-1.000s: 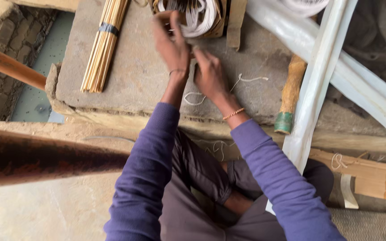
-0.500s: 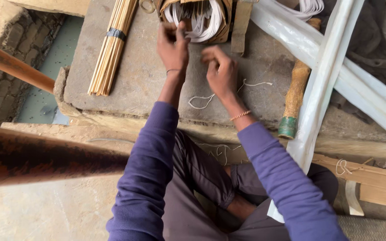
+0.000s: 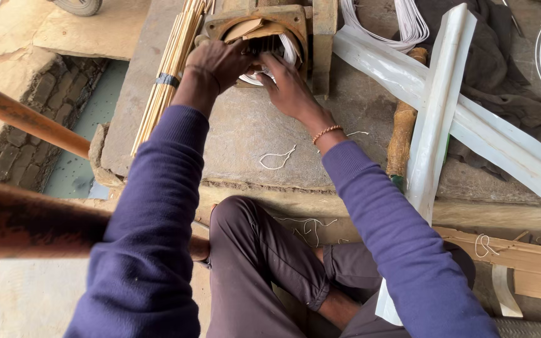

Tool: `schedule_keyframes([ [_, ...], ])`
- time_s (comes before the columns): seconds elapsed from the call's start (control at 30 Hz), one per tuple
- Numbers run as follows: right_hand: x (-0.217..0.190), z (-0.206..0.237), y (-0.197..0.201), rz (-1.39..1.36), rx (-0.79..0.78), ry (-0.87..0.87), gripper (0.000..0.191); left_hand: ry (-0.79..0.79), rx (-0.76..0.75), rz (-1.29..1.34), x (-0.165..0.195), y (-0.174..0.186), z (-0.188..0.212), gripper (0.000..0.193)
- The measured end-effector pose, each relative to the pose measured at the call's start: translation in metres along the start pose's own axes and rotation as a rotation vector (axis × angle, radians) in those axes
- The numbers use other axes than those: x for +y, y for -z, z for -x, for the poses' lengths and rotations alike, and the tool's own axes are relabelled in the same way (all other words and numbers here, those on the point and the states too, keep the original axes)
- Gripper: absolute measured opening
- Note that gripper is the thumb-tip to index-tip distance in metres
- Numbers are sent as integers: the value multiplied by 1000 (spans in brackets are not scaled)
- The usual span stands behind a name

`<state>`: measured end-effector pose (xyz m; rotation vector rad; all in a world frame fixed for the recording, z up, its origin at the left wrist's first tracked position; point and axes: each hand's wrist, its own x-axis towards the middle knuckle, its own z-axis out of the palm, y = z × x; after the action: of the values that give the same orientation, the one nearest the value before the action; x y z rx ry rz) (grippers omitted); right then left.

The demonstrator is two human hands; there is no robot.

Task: The person sits at a low stone workbench beside a machine drum and pulls white extruded wick material from the drum, gathering and tying lengths with string. They arrange the long white strips on their lap, then pick up a mallet and tap a wooden tool on the workbench.

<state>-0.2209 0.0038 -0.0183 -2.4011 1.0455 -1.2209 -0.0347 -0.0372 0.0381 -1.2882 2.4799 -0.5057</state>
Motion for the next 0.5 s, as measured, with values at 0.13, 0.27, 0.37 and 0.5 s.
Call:
schedule_keyframes([
  [0.13, 4, -11, 1, -96, -104, -103, 27, 0, 28, -91, -10, -7, -17, 31],
  [0.27, 0, -17, -1, -7, -28, -88, 20, 96, 68, -135, -6, -17, -28, 29],
  [0.37, -3, -21, -9, 148, 52, -116, 19, 143, 101, -164, 11, -19, -47, 24],
  [0.5, -5, -23, -25, 285, 91, -381, 18, 371, -72, 32, 34, -23, -71, 14],
])
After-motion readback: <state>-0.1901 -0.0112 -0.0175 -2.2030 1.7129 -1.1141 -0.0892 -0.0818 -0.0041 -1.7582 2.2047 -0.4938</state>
